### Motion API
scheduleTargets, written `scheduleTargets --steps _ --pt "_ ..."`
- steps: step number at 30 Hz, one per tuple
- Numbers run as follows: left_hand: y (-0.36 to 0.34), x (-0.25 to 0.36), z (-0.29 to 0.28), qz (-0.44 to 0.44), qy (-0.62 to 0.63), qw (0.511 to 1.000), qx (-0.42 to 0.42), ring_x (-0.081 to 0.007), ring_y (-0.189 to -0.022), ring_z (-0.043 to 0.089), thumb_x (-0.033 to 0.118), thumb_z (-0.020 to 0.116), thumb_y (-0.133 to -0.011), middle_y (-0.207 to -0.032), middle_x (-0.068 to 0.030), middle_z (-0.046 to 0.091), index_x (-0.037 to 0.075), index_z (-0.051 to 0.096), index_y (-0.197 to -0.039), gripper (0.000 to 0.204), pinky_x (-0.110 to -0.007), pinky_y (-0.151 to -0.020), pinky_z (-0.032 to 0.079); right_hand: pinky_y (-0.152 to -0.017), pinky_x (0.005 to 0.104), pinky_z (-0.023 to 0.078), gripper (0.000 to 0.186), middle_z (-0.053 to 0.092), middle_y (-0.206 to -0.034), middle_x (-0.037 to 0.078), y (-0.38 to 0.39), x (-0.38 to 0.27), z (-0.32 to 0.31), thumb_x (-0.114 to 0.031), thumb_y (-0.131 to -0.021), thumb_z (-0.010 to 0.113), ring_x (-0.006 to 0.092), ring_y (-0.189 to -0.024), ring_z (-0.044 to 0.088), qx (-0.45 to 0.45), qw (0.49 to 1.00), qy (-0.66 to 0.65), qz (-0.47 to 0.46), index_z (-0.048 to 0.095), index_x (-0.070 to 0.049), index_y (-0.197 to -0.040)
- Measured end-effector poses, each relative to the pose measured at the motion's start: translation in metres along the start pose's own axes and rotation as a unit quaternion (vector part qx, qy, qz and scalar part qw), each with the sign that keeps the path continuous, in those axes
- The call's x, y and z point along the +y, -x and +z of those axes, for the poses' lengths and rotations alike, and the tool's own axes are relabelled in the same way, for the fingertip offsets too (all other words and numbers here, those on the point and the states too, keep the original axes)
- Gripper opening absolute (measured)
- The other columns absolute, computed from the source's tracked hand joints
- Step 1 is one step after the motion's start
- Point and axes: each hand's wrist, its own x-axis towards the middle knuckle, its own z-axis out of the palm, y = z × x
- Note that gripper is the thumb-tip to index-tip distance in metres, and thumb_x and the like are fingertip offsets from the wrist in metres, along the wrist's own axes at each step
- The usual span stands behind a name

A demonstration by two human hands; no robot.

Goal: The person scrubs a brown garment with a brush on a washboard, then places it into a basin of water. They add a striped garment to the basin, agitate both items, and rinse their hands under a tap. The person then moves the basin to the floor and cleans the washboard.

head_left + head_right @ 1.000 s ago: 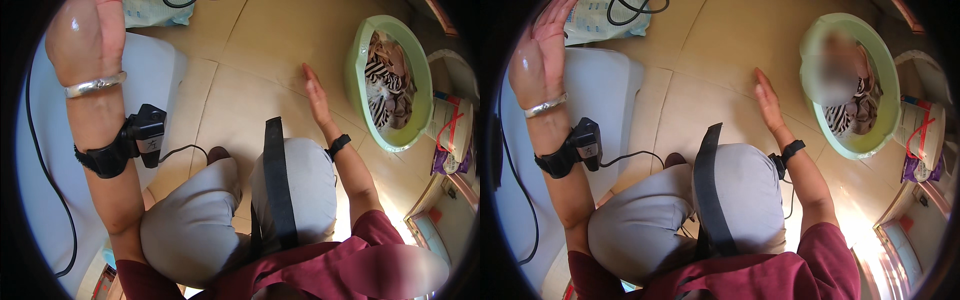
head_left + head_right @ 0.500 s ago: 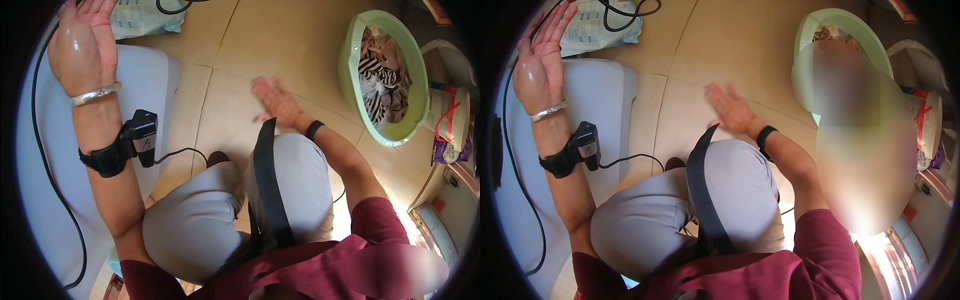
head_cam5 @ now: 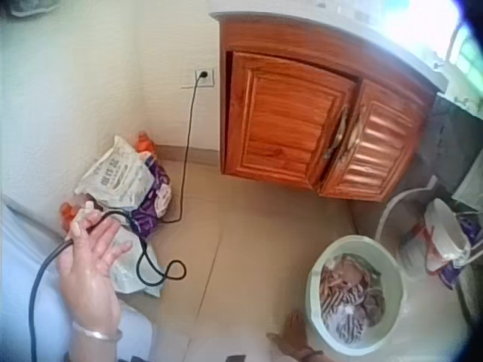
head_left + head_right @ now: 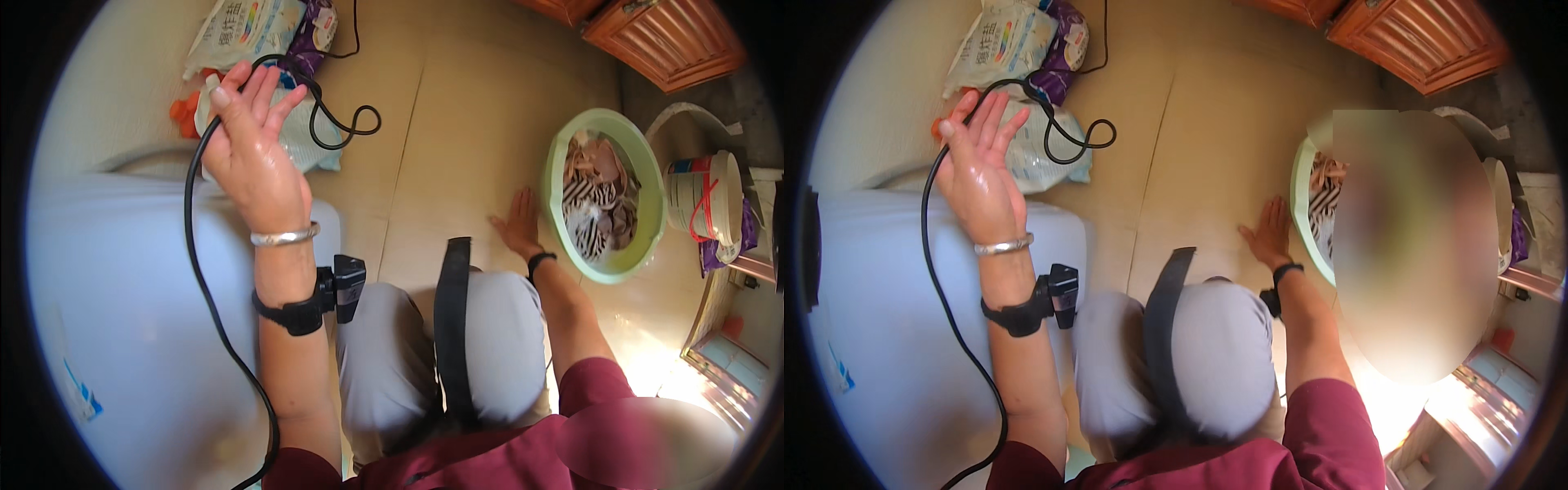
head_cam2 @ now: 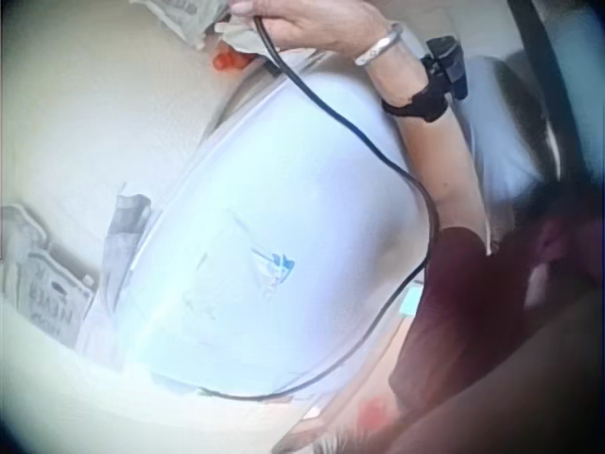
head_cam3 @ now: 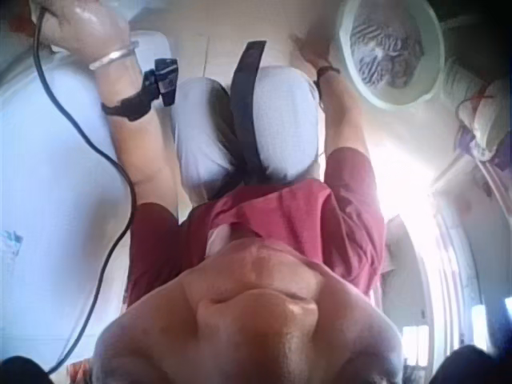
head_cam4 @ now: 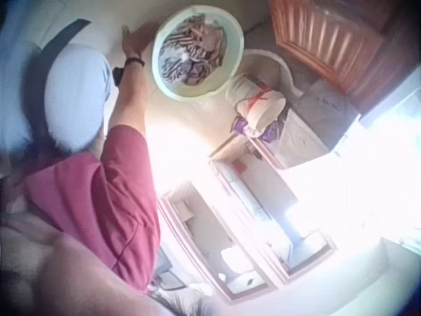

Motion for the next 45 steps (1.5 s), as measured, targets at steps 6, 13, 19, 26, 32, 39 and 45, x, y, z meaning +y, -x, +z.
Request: scheduleTargets --steps 6,13,19,26,32,39,45 --pt "0.004 -0.022 -0.031 0.050 -0.016 0.999 0.004 -0.0444 -0.128 0.062 0.040 0.043 -0.115 -0.134 -0.0358 0.059 -0.018 0.051 -0.135 0.062 -0.055 -0.101 0.059 -0.128 0.0654 0.007 0.103 0.012 -0.171 0.036 -0.040 -0.046 0.018 -0.056 -0.099 0.062 0.0494 -0.161 0.009 0.212 0.975 0.006 -0.070 0.018 0.013 -0.162" --pt "0.011 -0.012 -0.027 0.068 -0.070 0.995 -0.008 -0.0558 -0.140 0.049 0.040 0.040 -0.115 -0.144 -0.0478 0.045 -0.021 0.032 -0.144 0.068 -0.064 -0.111 0.048 -0.130 0.0606 0.007 0.092 0.019 -0.171 0.033 -0.225 -0.181 -0.034 -0.057 -0.105 0.052 0.0456 -0.161 0.012 0.195 0.968 -0.014 -0.159 0.025 0.010 -0.161" --pt "0.012 -0.014 -0.038 0.081 -0.061 0.995 0.010 -0.0565 -0.142 0.046 0.047 0.046 -0.113 -0.145 -0.0488 0.045 -0.019 0.036 -0.145 0.074 -0.063 -0.110 0.048 -0.131 0.0574 0.003 0.088 0.016 -0.174 0.028 -0.268 -0.340 -0.036 -0.054 -0.106 0.049 0.0385 -0.164 0.008 0.093 0.950 -0.038 -0.296 0.024 0.007 -0.164" --pt "0.003 -0.036 -0.033 0.029 -0.072 0.997 0.027 -0.0535 -0.143 0.048 0.049 0.043 -0.113 -0.145 -0.0466 0.046 -0.017 0.036 -0.146 0.074 -0.060 -0.110 0.050 -0.131 0.0561 0.013 0.089 0.029 -0.171 0.021 -0.249 -0.334 -0.016 -0.059 -0.098 0.058 0.0355 -0.163 0.017 0.055 0.810 -0.020 -0.584 0.036 0.002 -0.160" --pt "0.013 -0.039 -0.033 0.013 -0.091 0.996 0.015 -0.0535 -0.143 0.048 0.048 0.041 -0.114 -0.146 -0.0472 0.045 -0.018 0.035 -0.146 0.074 -0.058 -0.110 0.052 -0.132 0.0536 0.010 0.094 0.027 -0.174 0.017 -0.232 -0.326 -0.025 -0.064 -0.099 0.055 0.0302 -0.163 0.017 0.064 0.851 0.029 -0.520 0.030 -0.001 -0.164" --pt "0.012 -0.041 -0.036 -0.005 -0.049 0.998 0.031 -0.0536 -0.142 0.048 0.045 0.039 -0.115 -0.145 -0.0466 0.046 -0.019 0.033 -0.148 0.072 -0.061 -0.109 0.051 -0.132 0.0546 0.002 0.095 0.019 -0.176 0.020 -0.279 -0.242 -0.047 -0.066 -0.105 0.046 0.0330 -0.164 0.013 0.186 0.971 0.030 -0.146 0.022 0.003 -0.167" --pt "0.014 -0.041 -0.036 0.002 -0.064 0.998 0.025 -0.0528 -0.141 0.049 0.045 0.039 -0.115 -0.146 -0.0455 0.047 -0.019 0.034 -0.148 0.071 -0.061 -0.110 0.050 -0.131 0.0584 0.004 0.100 0.020 -0.174 0.026 -0.164 -0.216 -0.015 -0.060 -0.100 0.058 0.0384 -0.163 0.013 0.148 0.968 0.057 -0.193 0.022 0.008 -0.164"
